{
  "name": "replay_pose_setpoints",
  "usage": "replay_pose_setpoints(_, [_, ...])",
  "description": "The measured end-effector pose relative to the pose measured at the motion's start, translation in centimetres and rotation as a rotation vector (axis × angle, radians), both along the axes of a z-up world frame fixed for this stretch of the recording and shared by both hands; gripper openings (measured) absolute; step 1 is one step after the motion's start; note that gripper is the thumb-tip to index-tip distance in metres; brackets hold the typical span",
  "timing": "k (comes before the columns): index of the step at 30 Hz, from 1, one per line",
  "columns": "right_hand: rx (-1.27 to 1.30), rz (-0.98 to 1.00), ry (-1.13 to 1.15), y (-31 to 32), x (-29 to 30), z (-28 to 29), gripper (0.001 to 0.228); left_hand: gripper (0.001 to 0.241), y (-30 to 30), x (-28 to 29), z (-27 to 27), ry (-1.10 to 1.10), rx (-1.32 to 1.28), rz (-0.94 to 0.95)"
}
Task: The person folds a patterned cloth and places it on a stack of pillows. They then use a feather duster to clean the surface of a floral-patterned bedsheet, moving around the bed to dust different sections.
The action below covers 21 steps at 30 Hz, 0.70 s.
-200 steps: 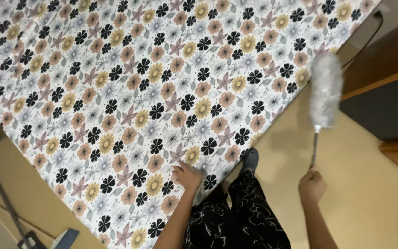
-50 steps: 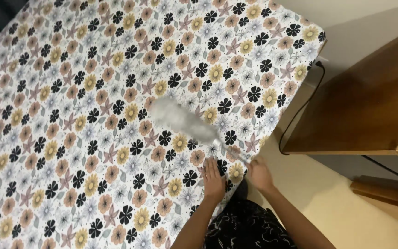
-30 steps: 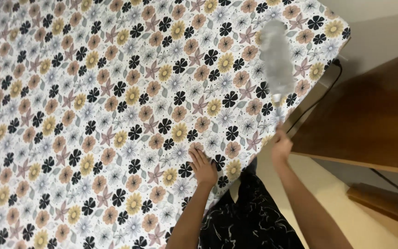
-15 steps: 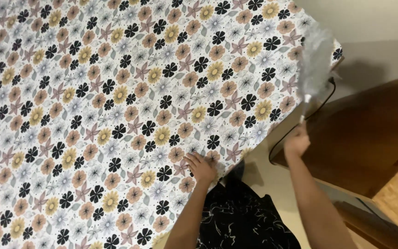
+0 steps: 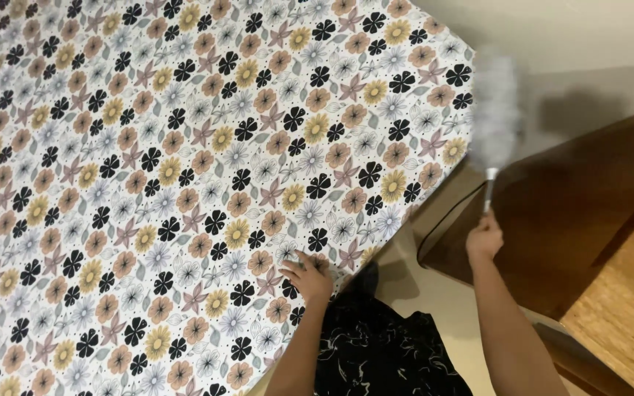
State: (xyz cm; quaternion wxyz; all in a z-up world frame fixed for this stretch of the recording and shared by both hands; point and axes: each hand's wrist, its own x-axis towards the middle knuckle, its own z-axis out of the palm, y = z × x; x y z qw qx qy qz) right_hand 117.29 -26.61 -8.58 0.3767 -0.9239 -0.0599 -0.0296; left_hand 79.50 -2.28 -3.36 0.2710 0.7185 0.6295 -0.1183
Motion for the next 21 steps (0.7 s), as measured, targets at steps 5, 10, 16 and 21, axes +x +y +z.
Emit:
replay_pose_setpoints(5, [0.026, -0.105, -0.024, 6.4, -0.8, 2.8, 0.025, 0.089, 0.5, -1.8, -1.6, -0.064, 0.017, -0.067])
replay_pose_setpoints(10, [-0.03, 0.386, 0.371, 8.5, -13.4, 3.4, 0.06, 0.086, -0.4, -2.0, -1.9, -0.07, 0.05, -0.09])
replay_pose_setpoints(16, [0.055, 1.154, 0.153, 9.0, -16.8, 4.9, 0.023, 0.09, -1.9, -3.6, -1.1, -0.179, 0.231, -0.06])
replay_pose_setpoints(21, [-0.106, 0.633, 0.096, 13.2, -7.2, 8.0, 0.051, 0.091, -2.2, -6.4, 2.2, -0.16, 0.098, -0.118])
